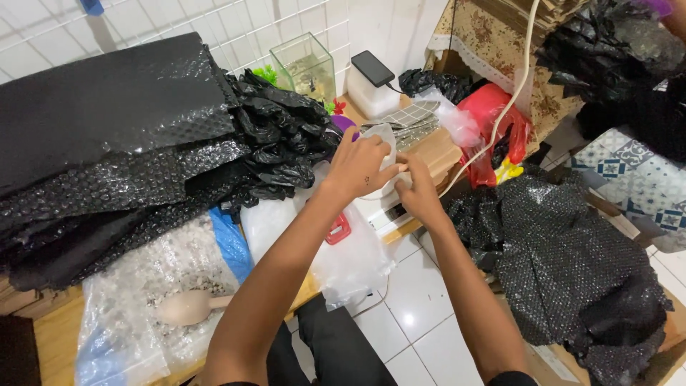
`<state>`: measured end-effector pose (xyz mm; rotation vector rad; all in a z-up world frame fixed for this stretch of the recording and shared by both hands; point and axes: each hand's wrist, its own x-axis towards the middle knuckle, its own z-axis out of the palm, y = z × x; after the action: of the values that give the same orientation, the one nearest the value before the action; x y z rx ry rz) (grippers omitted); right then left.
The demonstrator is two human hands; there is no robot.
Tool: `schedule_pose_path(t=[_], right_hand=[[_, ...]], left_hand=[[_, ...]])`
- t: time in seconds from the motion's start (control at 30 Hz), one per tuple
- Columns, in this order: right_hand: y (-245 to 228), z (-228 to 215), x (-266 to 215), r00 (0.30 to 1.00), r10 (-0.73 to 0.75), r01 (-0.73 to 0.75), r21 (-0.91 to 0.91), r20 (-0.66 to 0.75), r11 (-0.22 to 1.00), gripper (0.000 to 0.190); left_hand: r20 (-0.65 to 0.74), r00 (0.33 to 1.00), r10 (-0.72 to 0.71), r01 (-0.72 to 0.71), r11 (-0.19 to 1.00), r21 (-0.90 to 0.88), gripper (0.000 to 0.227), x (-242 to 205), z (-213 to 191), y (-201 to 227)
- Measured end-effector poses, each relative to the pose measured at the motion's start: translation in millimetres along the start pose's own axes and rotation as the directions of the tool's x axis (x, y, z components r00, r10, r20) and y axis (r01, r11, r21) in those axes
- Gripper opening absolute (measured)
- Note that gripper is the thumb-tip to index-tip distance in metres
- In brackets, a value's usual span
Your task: Packing small items into plastic bags using a scoop at a workbench with various packaging materials.
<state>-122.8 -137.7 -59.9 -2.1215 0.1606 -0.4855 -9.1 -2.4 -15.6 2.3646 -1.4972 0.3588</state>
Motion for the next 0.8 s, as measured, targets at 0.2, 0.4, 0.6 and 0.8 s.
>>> schedule_pose_path(t=[0.2,0.4,0.6,0.8], right_hand=[[-5,-10,-3,0.997,0.044,-0.044,0.008,-0.068,0.999,0.057],[-26,-16,-12,0.986,0.061,-0.048,0.087,-0.158,0.995,0.059],[-15,-12,-44,0.974,-0.003,0.024,0.09,-0.225,0.996,0.054],[-20,-12,-83,0.972,-0.18,0.188,0.037,-0.153,0.981,0.024]], left_hand=[[-0.203,0.978,0.058,-0.061,0.998,-0.007,0.047,-7,-34,13],[-0.352,0.932,0.082,-0.05,0.994,0.097,0.029,-31,-49,20],[-0.358,0.933,0.043,-0.065,0.997,-0.05,0.029,-112,-65,54],[-0.198,0.974,0.109,-0.17,0.93,-0.326,0.021,-249,-71,137]])
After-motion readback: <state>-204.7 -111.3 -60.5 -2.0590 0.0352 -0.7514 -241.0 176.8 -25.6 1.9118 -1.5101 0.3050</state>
